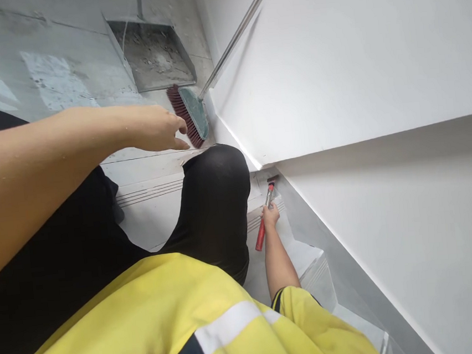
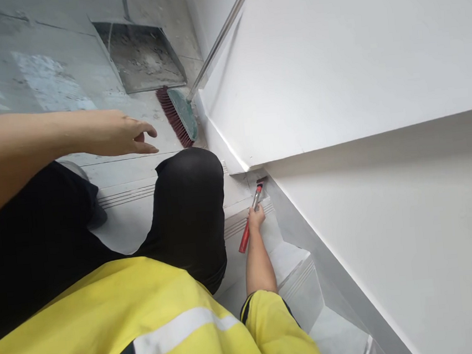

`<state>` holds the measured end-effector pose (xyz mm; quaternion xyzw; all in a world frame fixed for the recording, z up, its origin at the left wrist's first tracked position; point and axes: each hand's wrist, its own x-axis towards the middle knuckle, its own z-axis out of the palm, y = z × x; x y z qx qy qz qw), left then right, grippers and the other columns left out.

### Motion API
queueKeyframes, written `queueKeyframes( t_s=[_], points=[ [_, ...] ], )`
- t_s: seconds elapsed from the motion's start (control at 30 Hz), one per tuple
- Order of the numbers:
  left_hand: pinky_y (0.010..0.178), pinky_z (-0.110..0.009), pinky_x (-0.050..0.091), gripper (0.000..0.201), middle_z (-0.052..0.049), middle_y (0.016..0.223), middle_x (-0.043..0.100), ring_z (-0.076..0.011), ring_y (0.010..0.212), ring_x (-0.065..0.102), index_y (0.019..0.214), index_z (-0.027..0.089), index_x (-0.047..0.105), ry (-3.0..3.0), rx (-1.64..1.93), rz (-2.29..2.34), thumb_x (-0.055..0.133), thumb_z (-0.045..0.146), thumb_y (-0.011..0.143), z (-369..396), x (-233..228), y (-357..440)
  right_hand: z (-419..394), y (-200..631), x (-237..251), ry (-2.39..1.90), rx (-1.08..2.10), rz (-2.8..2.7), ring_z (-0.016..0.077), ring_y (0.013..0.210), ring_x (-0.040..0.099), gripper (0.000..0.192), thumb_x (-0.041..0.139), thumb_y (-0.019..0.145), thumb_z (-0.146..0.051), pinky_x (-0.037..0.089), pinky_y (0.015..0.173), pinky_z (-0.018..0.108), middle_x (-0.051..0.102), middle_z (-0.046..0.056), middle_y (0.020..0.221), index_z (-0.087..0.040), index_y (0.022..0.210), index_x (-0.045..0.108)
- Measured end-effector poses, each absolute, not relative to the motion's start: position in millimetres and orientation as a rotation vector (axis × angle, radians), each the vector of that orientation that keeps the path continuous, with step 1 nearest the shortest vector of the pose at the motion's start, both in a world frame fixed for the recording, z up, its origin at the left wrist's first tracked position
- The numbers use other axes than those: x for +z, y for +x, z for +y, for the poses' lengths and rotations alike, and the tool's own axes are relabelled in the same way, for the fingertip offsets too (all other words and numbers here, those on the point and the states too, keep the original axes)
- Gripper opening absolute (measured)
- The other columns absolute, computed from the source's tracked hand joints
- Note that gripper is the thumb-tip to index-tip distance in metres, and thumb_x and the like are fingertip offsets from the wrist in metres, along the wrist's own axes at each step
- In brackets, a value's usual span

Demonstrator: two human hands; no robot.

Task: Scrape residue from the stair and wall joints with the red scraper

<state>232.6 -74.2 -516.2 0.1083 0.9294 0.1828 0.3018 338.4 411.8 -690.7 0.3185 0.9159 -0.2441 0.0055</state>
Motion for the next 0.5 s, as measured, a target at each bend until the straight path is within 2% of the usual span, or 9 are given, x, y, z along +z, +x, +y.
queueKeyframes(
  t_s=[0.13, 0.23, 0.4, 0.5],
  points=[
    [0.092, -0.049, 0.040, 0.060, -0.006, 0.099, 0.063, -0.0326, 0.110, 0.051, 0.121, 0.023, 0.054, 0.269, 0.606, 2.484, 0.046, 0.061, 0.076, -80.8, -526.5, 230.8, 410.2, 329.9, -690.3, 0.987, -0.721, 2.854, 0.0140, 0.045, 0.056, 0.049, 0.052, 0.073, -0.027, 0.044, 0.048, 0.022, 0.059, -0.003, 0.056, -0.012, 0.120, 0.053],
    [0.096, -0.054, 0.034, 0.064, -0.006, 0.103, 0.062, -0.0357, 0.117, 0.046, 0.123, 0.021, 0.054, 0.246, 0.672, 2.441, 0.046, 0.063, 0.074, -82.7, -528.3, 231.4, 402.7, 324.9, -693.9, 1.003, -0.711, 2.866, 0.0144, 0.045, 0.056, 0.051, 0.052, 0.074, -0.026, 0.044, 0.048, 0.022, 0.059, -0.002, 0.058, -0.011, 0.123, 0.050],
    [0.090, -0.050, 0.042, 0.057, -0.007, 0.098, 0.062, -0.0321, 0.107, 0.054, 0.123, 0.017, 0.052, 0.241, 0.604, 2.452, 0.042, 0.053, 0.081, -78.8, -513.8, 232.9, 398.7, 328.4, -698.1, 1.036, -0.775, 2.868, 0.0140, 0.044, 0.057, 0.053, 0.053, 0.073, -0.027, 0.045, 0.049, 0.022, 0.060, -0.002, 0.062, -0.012, 0.124, 0.047],
    [0.091, -0.052, 0.040, 0.054, -0.006, 0.096, 0.063, -0.0337, 0.107, 0.054, 0.119, 0.019, 0.057, 0.235, 0.688, 2.491, 0.049, 0.052, 0.077, -76.2, -514.7, 232.1, 397.0, 323.2, -702.4, 1.105, -0.766, 2.836, 0.0136, 0.042, 0.055, 0.055, 0.053, 0.073, -0.026, 0.044, 0.045, 0.023, 0.061, -0.002, 0.066, -0.014, 0.126, 0.046]
  ],
)
